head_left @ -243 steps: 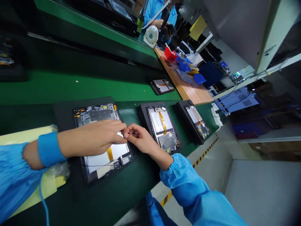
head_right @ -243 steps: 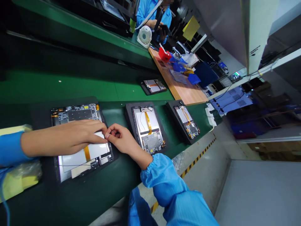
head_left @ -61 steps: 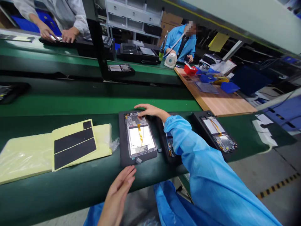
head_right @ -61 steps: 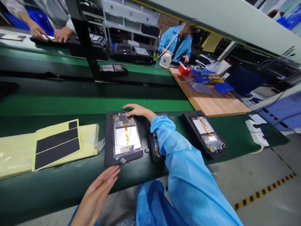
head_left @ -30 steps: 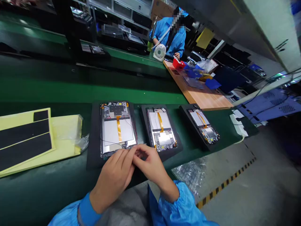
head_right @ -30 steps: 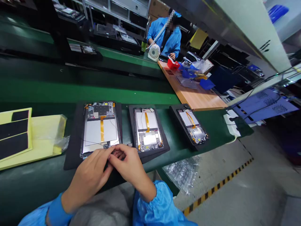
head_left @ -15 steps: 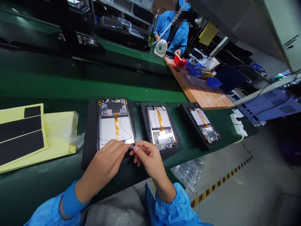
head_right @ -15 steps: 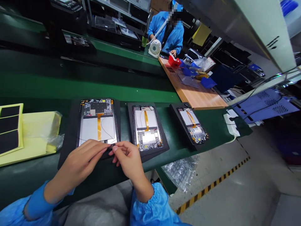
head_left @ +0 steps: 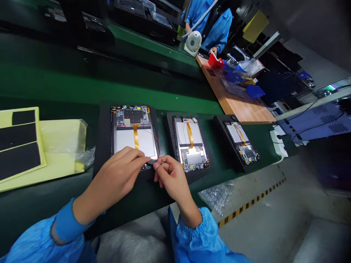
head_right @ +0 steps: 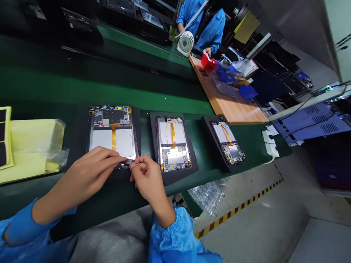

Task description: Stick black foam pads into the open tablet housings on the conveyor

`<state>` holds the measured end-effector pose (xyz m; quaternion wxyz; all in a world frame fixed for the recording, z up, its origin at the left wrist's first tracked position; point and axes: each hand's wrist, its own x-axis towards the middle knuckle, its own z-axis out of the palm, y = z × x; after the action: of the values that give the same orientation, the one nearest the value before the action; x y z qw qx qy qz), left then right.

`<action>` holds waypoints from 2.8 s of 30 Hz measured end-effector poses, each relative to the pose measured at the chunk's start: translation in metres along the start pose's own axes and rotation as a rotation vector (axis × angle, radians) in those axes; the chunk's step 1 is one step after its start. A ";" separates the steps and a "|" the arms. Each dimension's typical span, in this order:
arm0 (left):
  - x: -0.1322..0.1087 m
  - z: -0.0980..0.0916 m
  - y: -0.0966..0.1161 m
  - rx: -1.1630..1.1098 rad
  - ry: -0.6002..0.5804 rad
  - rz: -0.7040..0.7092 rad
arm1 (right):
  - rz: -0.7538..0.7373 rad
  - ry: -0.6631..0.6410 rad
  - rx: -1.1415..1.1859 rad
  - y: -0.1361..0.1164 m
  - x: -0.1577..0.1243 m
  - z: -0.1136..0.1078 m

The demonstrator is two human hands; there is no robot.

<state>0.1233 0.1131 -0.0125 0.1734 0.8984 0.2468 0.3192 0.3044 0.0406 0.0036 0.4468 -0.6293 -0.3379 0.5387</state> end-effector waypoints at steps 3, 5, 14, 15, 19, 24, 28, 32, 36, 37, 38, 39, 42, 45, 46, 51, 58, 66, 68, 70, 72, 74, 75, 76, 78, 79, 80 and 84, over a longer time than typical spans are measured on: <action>0.006 -0.005 -0.001 0.028 -0.046 0.031 | -0.073 0.114 0.035 -0.005 -0.006 -0.005; 0.013 -0.009 -0.002 0.052 -0.120 0.082 | -0.141 0.234 0.040 -0.009 -0.010 -0.011; 0.018 -0.028 -0.037 0.205 -0.281 0.320 | 0.020 0.061 -0.081 -0.008 -0.005 -0.009; 0.015 -0.030 -0.040 0.198 -0.279 0.311 | 0.016 0.052 -0.105 -0.007 -0.003 -0.007; 0.004 -0.031 -0.049 0.150 -0.251 0.304 | -0.006 0.033 -0.210 -0.005 -0.001 -0.002; -0.007 -0.025 -0.056 0.052 -0.217 0.286 | -0.021 0.036 -0.298 -0.006 -0.001 0.000; -0.013 -0.022 -0.058 0.013 -0.192 0.280 | -0.060 0.070 -0.351 -0.004 -0.001 0.003; -0.015 -0.021 -0.058 -0.014 -0.159 0.269 | -0.067 0.086 -0.288 0.000 -0.002 0.006; -0.013 -0.021 -0.058 -0.036 -0.135 0.262 | -0.068 0.076 -0.226 0.004 -0.003 0.006; -0.013 -0.021 -0.057 -0.039 -0.132 0.260 | -0.068 0.076 -0.210 0.004 -0.003 0.006; -0.013 -0.021 -0.057 -0.042 -0.128 0.255 | -0.071 0.081 -0.198 0.005 -0.002 0.007; -0.012 -0.022 -0.057 -0.047 -0.127 0.248 | -0.076 0.091 -0.189 0.006 -0.002 0.007; -0.013 -0.022 -0.057 -0.064 -0.127 0.241 | -0.088 0.127 -0.168 0.009 -0.002 0.010; -0.013 -0.022 -0.058 -0.078 -0.136 0.239 | -0.093 0.152 -0.178 0.011 -0.004 0.013; -0.013 -0.022 -0.059 -0.081 -0.137 0.236 | -0.101 0.159 -0.201 0.011 -0.005 0.014; -0.015 -0.021 -0.060 -0.066 -0.132 0.247 | -0.147 0.176 -0.349 0.007 -0.007 0.015; -0.016 -0.021 -0.060 -0.074 -0.143 0.246 | -0.175 0.211 -0.523 0.000 -0.008 0.016; -0.014 -0.019 -0.059 -0.105 -0.133 0.205 | -0.747 0.181 -0.787 0.010 -0.003 0.008; -0.014 -0.018 -0.058 -0.077 -0.137 0.213 | -0.834 0.110 -0.849 0.010 0.000 0.002; -0.013 -0.018 -0.058 -0.046 -0.137 0.237 | -0.860 0.051 -0.890 0.010 0.003 -0.003; -0.012 -0.018 -0.058 -0.024 -0.137 0.256 | -0.860 0.029 -0.904 0.009 0.005 -0.007; -0.012 -0.018 -0.057 -0.025 -0.129 0.254 | -0.843 0.054 -0.891 0.010 0.005 -0.007; -0.012 -0.019 -0.057 -0.034 -0.121 0.250 | -0.829 0.066 -0.877 0.011 0.004 -0.006; -0.012 -0.019 -0.056 -0.044 -0.115 0.244 | -0.813 0.076 -0.865 0.011 0.004 -0.005; -0.012 -0.019 -0.055 -0.057 -0.110 0.235 | -0.775 0.089 -0.861 0.012 0.003 -0.003; -0.012 -0.019 -0.055 -0.057 -0.112 0.236 | -0.753 0.095 -0.870 0.012 0.002 -0.001; -0.012 -0.018 -0.055 -0.053 -0.115 0.237 | -0.731 0.104 -0.880 0.011 0.002 0.000; -0.014 -0.016 -0.059 -0.041 -0.113 0.252 | -0.729 0.175 -0.867 0.013 0.002 0.003</action>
<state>0.0834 0.1561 -0.0358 0.1638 0.9352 0.1153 0.2922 0.3014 0.0385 -0.0096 0.3310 -0.6401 -0.6849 0.1081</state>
